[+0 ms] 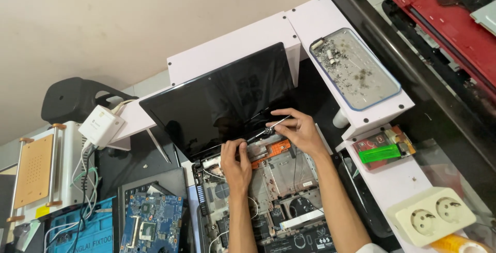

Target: The person works on a disassembled laptop on a workbench, connecting internal wires and adjusting components. They then remove the laptop screen assembly from the main body and place it on the table.

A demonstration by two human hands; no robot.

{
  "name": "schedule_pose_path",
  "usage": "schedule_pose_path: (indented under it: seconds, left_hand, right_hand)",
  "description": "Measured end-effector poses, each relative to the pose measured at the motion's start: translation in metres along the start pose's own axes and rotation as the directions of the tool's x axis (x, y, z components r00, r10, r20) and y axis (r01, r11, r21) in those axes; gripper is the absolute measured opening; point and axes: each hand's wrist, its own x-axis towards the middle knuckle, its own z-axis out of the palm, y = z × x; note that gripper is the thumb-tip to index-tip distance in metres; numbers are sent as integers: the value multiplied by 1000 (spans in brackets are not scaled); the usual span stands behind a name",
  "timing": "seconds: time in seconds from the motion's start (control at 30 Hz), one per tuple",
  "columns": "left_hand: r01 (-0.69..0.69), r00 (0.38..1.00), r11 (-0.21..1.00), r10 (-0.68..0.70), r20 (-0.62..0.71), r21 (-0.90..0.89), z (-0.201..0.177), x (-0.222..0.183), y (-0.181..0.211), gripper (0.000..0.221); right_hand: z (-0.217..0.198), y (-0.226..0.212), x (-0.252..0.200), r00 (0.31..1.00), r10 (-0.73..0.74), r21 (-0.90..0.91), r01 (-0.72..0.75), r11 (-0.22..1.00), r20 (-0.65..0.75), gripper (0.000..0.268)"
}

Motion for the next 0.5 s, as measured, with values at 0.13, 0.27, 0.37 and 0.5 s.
schedule_pose_path:
  seconds: [0.13, 0.27, 0.37, 0.5]
  left_hand:
    - [9, 1000, 1000, -9, 8, 9, -1, -2, 0, 8]
    - [-16, 1000, 1000, 16, 3, 14, 0, 0, -1, 7]
    - [-25, 1000, 1000, 25, 4, 14, 0, 0, 1, 8]
    - [-18, 1000, 1000, 18, -11, -1, 0, -1, -5, 7]
  right_hand:
    - [5, -8, -2, 1000, 26, -35, -26, 999, 7, 43]
    - [5, -4, 0, 998, -5, 35, 3, 999, 64, 46]
    - [4, -15, -2, 997, -29, 72, 23, 997, 70, 54]
    - [-4, -25, -2, 979, -169, 122, 183, 976, -112, 51]
